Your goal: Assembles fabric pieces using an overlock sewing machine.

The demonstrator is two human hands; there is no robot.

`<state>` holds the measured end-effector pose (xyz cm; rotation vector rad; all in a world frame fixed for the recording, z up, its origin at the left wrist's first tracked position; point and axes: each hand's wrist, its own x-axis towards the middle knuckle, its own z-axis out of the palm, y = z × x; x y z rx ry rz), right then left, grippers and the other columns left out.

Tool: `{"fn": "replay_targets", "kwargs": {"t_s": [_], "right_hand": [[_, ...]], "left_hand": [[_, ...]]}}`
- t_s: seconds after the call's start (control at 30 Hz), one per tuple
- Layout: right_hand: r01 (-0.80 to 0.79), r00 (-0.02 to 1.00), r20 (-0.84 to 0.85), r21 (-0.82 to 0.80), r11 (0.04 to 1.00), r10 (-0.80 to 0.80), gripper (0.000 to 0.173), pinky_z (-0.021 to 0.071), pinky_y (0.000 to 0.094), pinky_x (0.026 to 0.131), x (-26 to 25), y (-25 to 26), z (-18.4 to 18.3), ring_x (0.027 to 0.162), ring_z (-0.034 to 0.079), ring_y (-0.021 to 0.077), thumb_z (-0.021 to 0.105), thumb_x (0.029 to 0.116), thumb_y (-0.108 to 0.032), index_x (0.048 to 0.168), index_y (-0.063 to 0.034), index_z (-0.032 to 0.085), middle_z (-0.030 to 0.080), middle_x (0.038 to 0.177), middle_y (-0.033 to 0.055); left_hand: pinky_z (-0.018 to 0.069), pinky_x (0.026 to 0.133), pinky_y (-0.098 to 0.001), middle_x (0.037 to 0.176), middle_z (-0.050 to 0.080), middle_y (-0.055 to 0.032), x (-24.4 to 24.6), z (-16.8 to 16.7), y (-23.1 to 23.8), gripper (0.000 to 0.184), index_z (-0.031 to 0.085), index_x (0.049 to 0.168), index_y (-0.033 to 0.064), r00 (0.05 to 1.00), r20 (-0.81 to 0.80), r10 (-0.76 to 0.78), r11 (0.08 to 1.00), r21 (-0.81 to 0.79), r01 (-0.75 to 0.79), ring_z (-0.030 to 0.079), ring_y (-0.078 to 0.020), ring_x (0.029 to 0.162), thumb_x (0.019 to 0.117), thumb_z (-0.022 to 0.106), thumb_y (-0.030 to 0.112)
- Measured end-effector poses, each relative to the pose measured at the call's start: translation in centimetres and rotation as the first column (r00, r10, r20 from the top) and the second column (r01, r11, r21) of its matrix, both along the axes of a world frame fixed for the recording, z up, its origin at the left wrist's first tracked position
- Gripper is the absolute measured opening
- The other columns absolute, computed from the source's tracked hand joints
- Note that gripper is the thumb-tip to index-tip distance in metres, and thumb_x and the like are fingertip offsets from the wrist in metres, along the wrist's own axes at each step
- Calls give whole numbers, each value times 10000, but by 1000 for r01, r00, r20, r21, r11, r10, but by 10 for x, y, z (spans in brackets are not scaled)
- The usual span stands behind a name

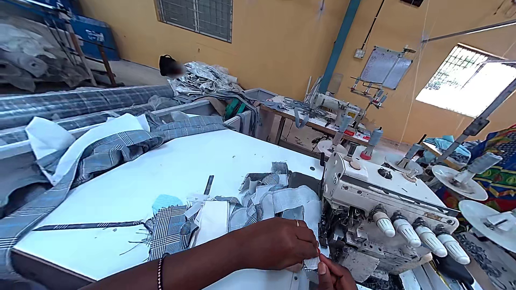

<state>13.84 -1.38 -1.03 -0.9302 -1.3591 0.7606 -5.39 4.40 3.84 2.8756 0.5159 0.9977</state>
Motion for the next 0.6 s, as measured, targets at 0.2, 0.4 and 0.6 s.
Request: {"fn": "replay_targets", "kwargs": {"t_s": [0.2,0.4,0.6], "right_hand": [[4,988,156,50,999,-11,175,465,103,543,16,10,1,569,521,-87,597,954,1,1029,121,699,629,707,-34],[192,826,400,464,865,-397,272,477,234,976,0,1,2,1047,647,145,549,1008,-224,967,-20,723,723,989,124],[219,586,593,539,813,-552,352,454,450,956,-14,-4,-11,1094,650,323,532,967,-257,1093,-17,756,751,1113,127]], "left_hand": [[560,917,-343,1079,740,-127,4,3,-1,219,735,1052,11,997,-12,73,997,2,-73,707,-260,1042,1030,521,56],[577,878,-366,1055,743,-116,10,0,-5,197,725,1015,24,988,8,155,988,18,-155,718,-259,1008,1022,532,64],[570,900,-350,1055,744,-115,7,0,0,206,718,1026,24,988,6,154,988,15,-154,718,-246,1022,1029,519,79]]}}
